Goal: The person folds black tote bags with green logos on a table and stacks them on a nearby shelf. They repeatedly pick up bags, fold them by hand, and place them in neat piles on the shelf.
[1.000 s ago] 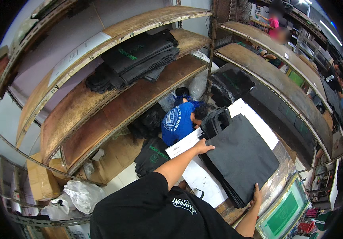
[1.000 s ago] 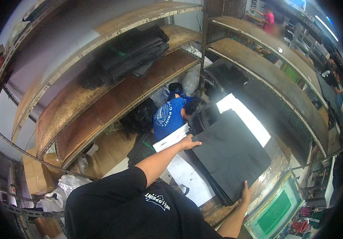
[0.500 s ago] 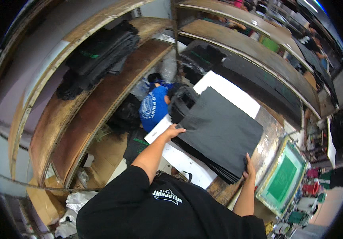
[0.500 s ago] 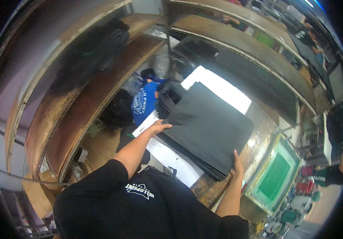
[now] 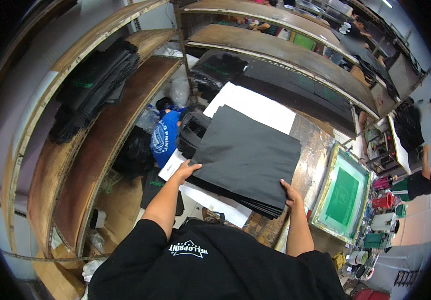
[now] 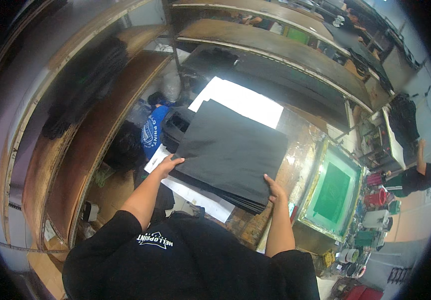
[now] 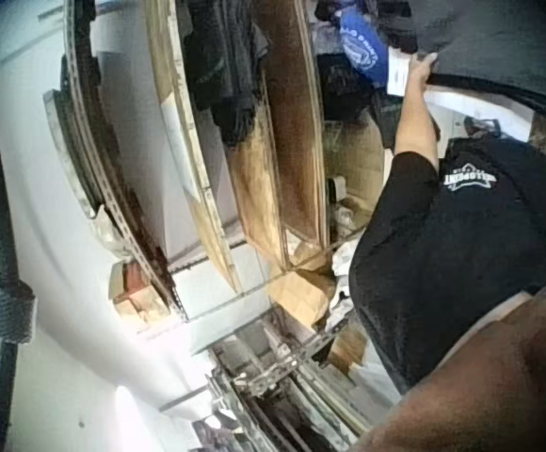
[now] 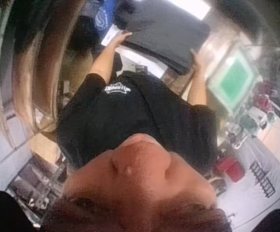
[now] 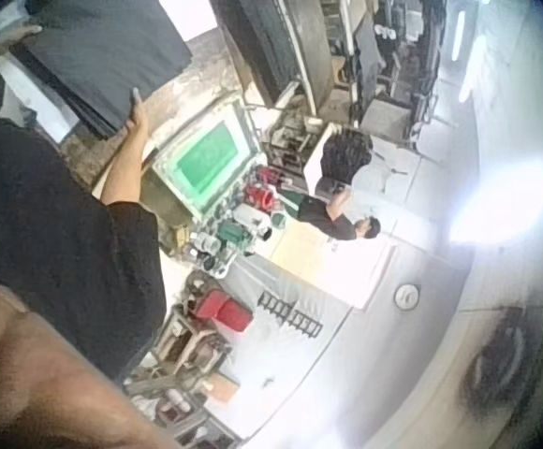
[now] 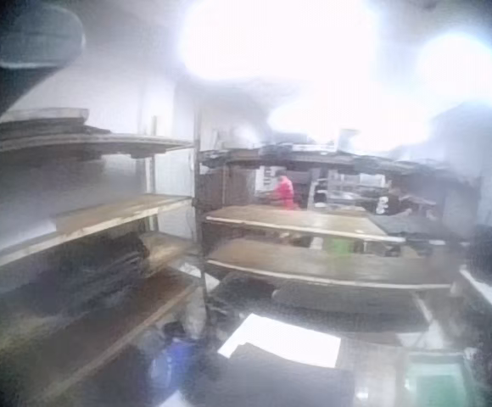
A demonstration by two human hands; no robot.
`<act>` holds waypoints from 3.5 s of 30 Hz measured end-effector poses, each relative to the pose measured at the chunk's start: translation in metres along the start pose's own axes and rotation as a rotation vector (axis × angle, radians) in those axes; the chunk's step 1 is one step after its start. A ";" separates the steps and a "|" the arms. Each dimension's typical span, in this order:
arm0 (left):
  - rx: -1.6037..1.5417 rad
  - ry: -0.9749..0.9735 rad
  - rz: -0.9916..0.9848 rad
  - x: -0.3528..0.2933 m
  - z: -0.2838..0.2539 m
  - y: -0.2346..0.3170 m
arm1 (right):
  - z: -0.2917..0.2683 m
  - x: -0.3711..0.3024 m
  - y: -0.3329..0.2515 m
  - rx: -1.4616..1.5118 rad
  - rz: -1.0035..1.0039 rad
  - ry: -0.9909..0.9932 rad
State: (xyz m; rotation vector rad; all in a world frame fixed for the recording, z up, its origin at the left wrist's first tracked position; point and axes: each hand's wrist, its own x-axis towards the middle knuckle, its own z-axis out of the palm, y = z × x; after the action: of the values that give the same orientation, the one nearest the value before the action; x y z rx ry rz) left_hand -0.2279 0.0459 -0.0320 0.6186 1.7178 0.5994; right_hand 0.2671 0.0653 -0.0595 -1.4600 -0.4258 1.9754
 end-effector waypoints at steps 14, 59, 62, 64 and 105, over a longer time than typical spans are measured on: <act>-0.178 0.016 0.168 -0.024 0.014 -0.031 | -0.010 -0.002 0.036 -0.138 -0.092 0.181; -0.184 -0.359 -0.199 0.008 -0.029 0.028 | 0.012 -0.020 0.015 -0.096 0.079 -0.005; -0.032 -0.356 -0.168 -0.007 -0.019 0.042 | 0.009 -0.016 0.024 -0.238 0.030 0.098; -0.003 -0.338 -0.155 -0.014 -0.018 0.045 | 0.008 -0.015 0.026 -0.198 0.003 0.118; 0.352 0.108 0.640 -0.054 0.015 0.020 | 0.080 -0.091 -0.037 -0.809 -1.331 0.421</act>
State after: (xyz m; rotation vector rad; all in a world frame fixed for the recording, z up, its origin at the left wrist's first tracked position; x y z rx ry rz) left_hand -0.2007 0.0249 0.0164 1.4372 1.7321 0.7833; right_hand 0.2199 0.0417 0.0554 -1.3186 -1.5843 0.4034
